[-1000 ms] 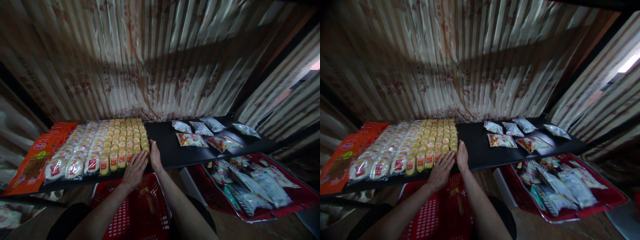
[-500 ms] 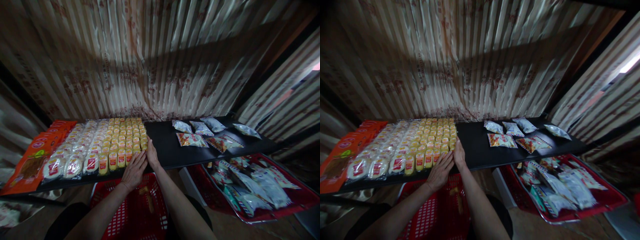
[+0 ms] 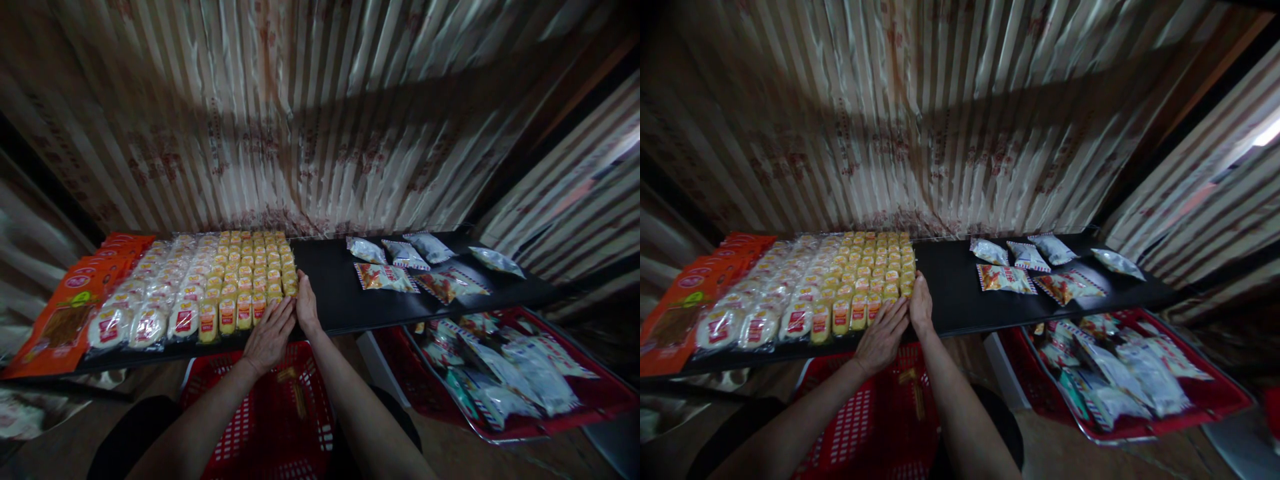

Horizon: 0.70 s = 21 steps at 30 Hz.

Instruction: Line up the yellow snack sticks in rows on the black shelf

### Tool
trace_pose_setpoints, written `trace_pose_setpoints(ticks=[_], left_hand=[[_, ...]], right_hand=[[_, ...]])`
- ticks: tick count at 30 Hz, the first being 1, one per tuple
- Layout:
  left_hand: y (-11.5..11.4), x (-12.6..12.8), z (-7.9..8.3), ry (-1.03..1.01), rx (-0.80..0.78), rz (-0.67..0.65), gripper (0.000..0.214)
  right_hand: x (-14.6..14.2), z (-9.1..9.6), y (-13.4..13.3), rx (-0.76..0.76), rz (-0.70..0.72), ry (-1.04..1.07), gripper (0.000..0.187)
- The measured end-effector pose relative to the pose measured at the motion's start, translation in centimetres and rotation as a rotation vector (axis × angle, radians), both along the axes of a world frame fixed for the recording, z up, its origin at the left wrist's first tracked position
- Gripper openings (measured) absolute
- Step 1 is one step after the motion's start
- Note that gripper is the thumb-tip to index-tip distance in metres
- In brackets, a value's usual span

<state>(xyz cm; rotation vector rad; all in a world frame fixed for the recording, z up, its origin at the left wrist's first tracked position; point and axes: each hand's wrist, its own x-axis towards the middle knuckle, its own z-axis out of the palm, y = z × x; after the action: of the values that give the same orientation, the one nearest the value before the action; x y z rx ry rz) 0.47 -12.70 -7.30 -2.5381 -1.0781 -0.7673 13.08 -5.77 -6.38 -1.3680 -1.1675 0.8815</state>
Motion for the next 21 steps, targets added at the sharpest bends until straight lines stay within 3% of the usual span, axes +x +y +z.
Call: trace_pose_setpoints(ticks=[12, 21], left_hand=[[0.0, 0.0, -0.1, 0.002, 0.02, 0.016, 0.045], [0.0, -0.2, -0.4, -0.002, 0.052, -0.003, 0.039]], right_hand=[[-0.3, 0.5, -0.9, 0.021, 0.044, -0.183, 0.078], [0.6, 0.4, -1.9, -0.06, -0.044, -0.051, 0.079]])
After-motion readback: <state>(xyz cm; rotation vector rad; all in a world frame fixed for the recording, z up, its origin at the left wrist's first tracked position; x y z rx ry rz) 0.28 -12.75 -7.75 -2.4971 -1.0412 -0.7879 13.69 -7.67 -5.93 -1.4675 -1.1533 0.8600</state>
